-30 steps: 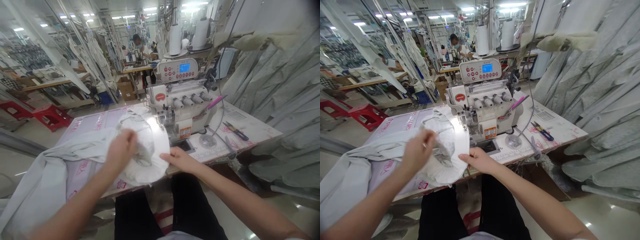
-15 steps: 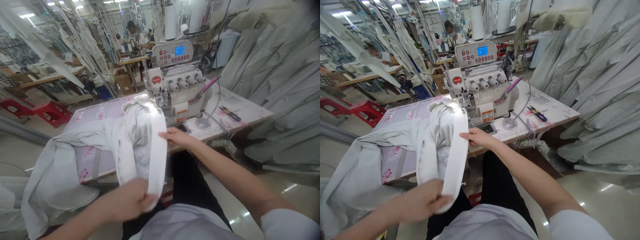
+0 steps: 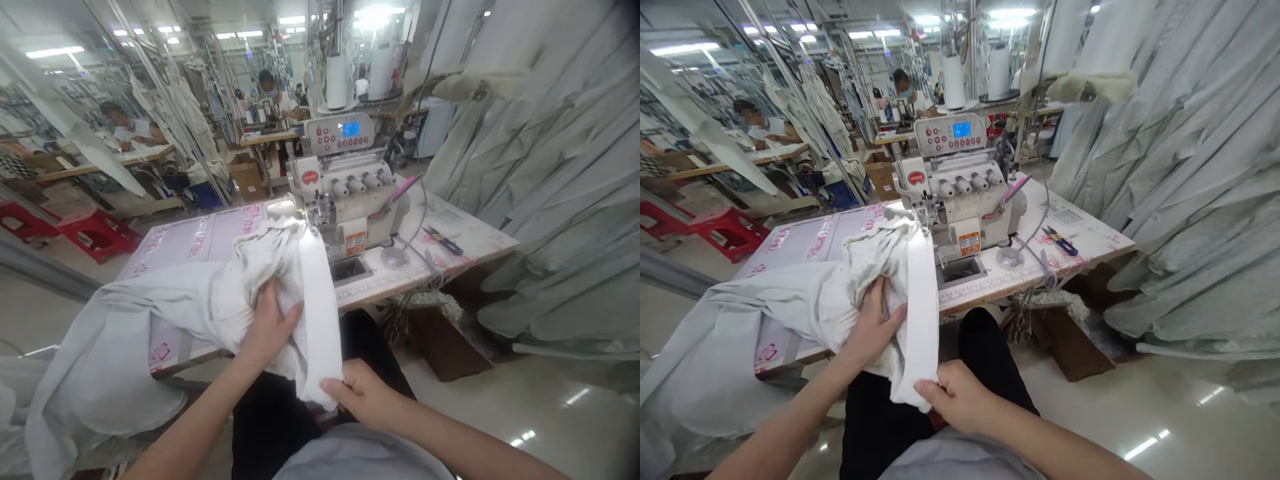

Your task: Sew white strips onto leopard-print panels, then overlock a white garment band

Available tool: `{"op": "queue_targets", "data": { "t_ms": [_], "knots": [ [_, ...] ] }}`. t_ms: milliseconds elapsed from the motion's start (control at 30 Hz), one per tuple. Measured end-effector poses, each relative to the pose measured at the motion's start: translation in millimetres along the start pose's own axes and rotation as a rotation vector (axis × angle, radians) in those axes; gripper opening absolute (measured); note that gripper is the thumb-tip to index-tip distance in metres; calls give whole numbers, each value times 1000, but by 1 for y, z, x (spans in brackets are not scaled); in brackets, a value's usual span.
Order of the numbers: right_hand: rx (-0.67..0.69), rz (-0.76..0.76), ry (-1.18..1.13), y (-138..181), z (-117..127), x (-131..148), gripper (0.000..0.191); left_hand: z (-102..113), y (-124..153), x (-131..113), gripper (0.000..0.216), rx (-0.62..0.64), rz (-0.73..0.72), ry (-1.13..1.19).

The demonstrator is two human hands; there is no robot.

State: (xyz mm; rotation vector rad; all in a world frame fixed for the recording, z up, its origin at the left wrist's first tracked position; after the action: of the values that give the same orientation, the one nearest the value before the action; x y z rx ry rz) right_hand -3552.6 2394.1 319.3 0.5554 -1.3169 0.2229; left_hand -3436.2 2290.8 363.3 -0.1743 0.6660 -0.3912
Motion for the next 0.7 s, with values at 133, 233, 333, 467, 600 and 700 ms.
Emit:
{"op": "queue_targets", "data": {
  "t_ms": [133,233,333,467,600,700],
  "knots": [
    [13,64,90,1,1,18,37,2,-13,21,41,159,60,-368],
    [72,74,69,5,-1,25,33,11,-5,21,34,335,29,-297],
    [118,19,-9,3,1,18,33,44,-6,12,32,249,7,-181],
    [63,-19,-36,-13,19,7,39,73,-26,3,30,101,-12,-260],
    [14,-22,0,-38,40,12,42,82,-54,0,29,0,-54,-371],
    [6,-31,-20,-56,54,21,42,88,-71,4,28,-49,-61,-431]
  ]
}}
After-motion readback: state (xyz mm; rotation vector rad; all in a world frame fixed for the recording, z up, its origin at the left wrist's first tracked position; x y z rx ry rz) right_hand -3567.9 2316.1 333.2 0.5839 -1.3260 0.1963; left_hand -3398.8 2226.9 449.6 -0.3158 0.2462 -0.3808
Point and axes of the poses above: each hand's wrist, its own y-axis away from the middle knuckle, its own z-axis out of the back of the hand, x = y × z, the point moved 10 cm from there along -y, towards the middle knuckle, and after that the axes turned 14 degrees about -z, right-handed, at the moved point
